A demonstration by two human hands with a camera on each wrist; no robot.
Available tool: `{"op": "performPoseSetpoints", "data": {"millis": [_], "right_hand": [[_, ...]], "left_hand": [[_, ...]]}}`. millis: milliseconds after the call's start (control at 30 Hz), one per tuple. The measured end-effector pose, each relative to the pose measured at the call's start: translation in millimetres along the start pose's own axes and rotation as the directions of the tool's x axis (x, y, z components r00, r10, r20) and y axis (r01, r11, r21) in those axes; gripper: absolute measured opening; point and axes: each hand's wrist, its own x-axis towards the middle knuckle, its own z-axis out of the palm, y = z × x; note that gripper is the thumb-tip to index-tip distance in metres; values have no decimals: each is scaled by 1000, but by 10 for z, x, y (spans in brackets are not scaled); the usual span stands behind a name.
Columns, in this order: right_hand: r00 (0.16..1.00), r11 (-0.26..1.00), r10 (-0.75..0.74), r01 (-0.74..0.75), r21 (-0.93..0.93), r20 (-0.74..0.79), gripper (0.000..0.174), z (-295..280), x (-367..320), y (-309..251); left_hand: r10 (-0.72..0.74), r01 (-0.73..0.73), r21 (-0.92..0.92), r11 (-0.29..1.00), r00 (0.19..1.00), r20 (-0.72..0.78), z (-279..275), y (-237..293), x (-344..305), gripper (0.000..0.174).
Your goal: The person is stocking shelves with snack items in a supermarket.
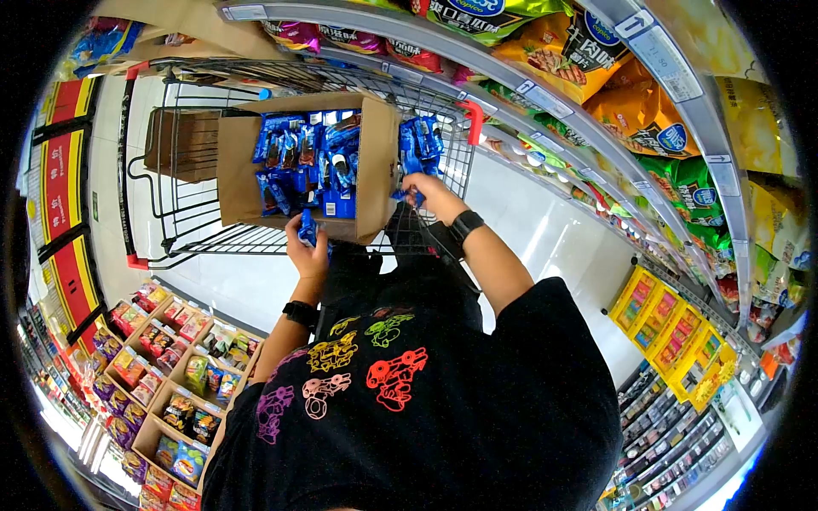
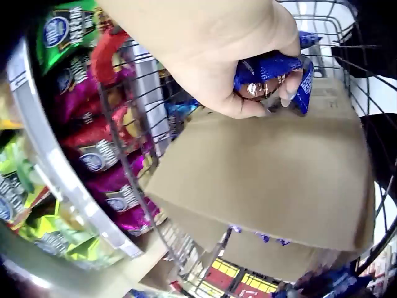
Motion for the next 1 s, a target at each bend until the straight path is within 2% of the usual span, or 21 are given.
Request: {"op": "performPoseSetpoints", "data": {"millis": [33,67,133,167,200,267,300,333,400,433,467,567,600,667,700,733,800,867,933,1000], "right_hand": [[999,994,-46,45,-98,-10,10,20,-92,-138],[991,989,-131,133,-64,32,8,37,-223,-242],[965,954,-261,255,-160,-17,6,25,-319,-402],[937,910,-348,328,-252,-38,13,20,-381,-440],[904,820,-414,321,-473,-104,15,13,-399,-433],[803,532,-570,199,-823,-174,20,-7,-406,-431],[854,488,-499,133,-862,-150,27,-254,-6,-267],[886,592,-439,158,-790,-151,22,-160,-87,-225],[948,861,-300,218,-459,-111,17,-15,-51,-190],[955,915,-283,298,-273,92,7,59,-97,-244],[963,946,-269,261,-193,-18,7,134,-20,-276],[965,964,-222,239,115,-142,11,153,476,-349],[968,953,-232,246,176,-98,11,81,794,-332],[940,951,-305,308,-5,-153,11,187,885,-469],[916,928,-373,372,-38,-145,12,124,997,-495],[856,847,-516,505,-165,-34,14,91,997,-498],[940,939,-338,334,-84,-46,20,55,1095,-607],[916,901,-396,373,-221,-69,18,-3,1171,-612],[923,919,-372,352,-177,-98,19,-40,1250,-585],[913,884,-401,364,-293,-74,28,-152,1397,-578]], "left_hand": [[0,0,-3,1000,1000,7,-6,7,-1,40],[2,-2,-5,1000,1000,13,-11,9,2,39],[-22,21,13,1000,999,23,-9,-30,1,39],[-34,33,23,999,999,26,-7,-43,0,38],[-30,30,22,999,999,24,-10,-38,-1,39],[-20,19,19,1000,1000,23,-10,-26,6,39],[-24,23,15,1000,999,25,-10,-26,2,39],[-28,27,11,1000,999,28,-8,-28,1,39],[-14,14,16,1000,1000,15,-6,-24,12,39],[3,-3,26,1000,1000,3,-5,-15,17,40],[20,-19,35,999,1000,-12,1,-12,21,41],[-19,19,22,1000,999,26,-9,-18,-8,42],[-23,23,15,1000,999,26,-6,-12,4,42],[-29,29,15,999,999,27,7,-9,15,42],[-44,43,15,999,999,30,5,-11,14,42],[-59,59,16,998,998,35,-3,-10,14,42],[-63,62,15,998,997,45,-11,6,23,43],[-46,45,30,999,998,50,-11,-16,30,43],[-65,63,23,998,996,62,-11,-30,32,44],[-90,89,23,996,993,75,-20,-14,39,44]]}}
